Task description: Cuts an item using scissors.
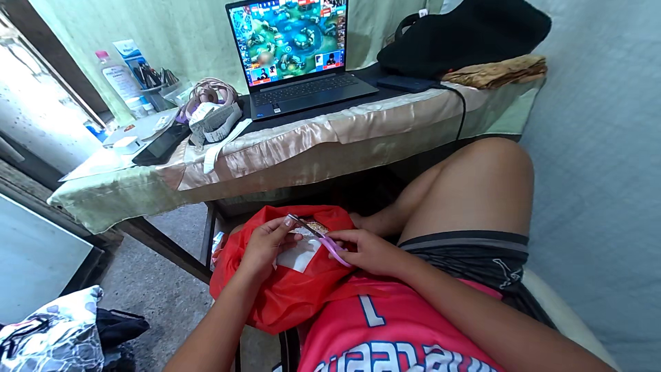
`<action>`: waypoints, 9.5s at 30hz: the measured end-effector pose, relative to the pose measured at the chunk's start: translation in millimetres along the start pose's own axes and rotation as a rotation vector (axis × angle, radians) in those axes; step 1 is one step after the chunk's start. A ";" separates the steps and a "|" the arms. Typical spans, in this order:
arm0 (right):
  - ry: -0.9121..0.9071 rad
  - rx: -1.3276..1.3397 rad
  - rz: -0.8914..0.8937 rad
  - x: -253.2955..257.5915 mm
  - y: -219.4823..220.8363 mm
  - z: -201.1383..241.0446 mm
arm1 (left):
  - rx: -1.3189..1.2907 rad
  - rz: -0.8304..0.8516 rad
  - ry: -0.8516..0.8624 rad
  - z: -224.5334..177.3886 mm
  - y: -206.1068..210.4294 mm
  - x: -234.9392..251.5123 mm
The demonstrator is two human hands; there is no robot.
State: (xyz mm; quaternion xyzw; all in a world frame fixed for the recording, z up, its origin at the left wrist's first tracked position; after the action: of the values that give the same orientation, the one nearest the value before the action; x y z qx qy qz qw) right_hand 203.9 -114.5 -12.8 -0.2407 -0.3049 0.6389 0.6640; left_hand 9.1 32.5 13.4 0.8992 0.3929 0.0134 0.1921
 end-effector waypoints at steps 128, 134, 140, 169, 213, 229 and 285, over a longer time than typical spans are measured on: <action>0.006 -0.128 -0.039 2.7 -2.2 -3.3 | -0.046 0.032 -0.087 1.6 3.5 -1.2; 0.002 -0.142 -0.040 2.5 -1.8 -4.5 | -0.047 0.035 -0.089 1.3 3.7 -1.5; -0.006 -0.142 -0.019 1.5 -1.7 -3.0 | -0.060 0.033 -0.090 2.4 2.8 -0.7; -0.010 -0.157 -0.033 2.0 -1.5 -5.4 | -0.062 0.051 -0.115 2.8 4.2 -1.9; -0.012 -0.065 -0.010 2.6 -3.2 -9.3 | -0.110 0.053 -0.147 3.7 4.4 -2.3; 0.014 -0.199 -0.093 1.2 -5.1 -10.9 | 0.108 0.084 -0.041 2.1 -0.6 0.7; 0.022 -0.032 -0.052 -1.8 1.0 -3.5 | -0.016 0.005 0.004 7.2 3.5 -0.8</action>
State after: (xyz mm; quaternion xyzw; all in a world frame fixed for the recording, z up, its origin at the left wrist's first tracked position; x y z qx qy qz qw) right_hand 205.6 -116.0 -16.0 -0.2503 -0.3141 0.6136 0.6798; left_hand 12.3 27.3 8.0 0.8985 0.3910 0.0190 0.1986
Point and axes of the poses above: each hand's wrist, its own x-axis towards the middle knuckle, its own y-axis out of the palm, z = x × y, the point moved 3 cm from there along x, towards the middle knuckle, and after that the axes turned 14 degrees about -x, right-handed, at the moved point
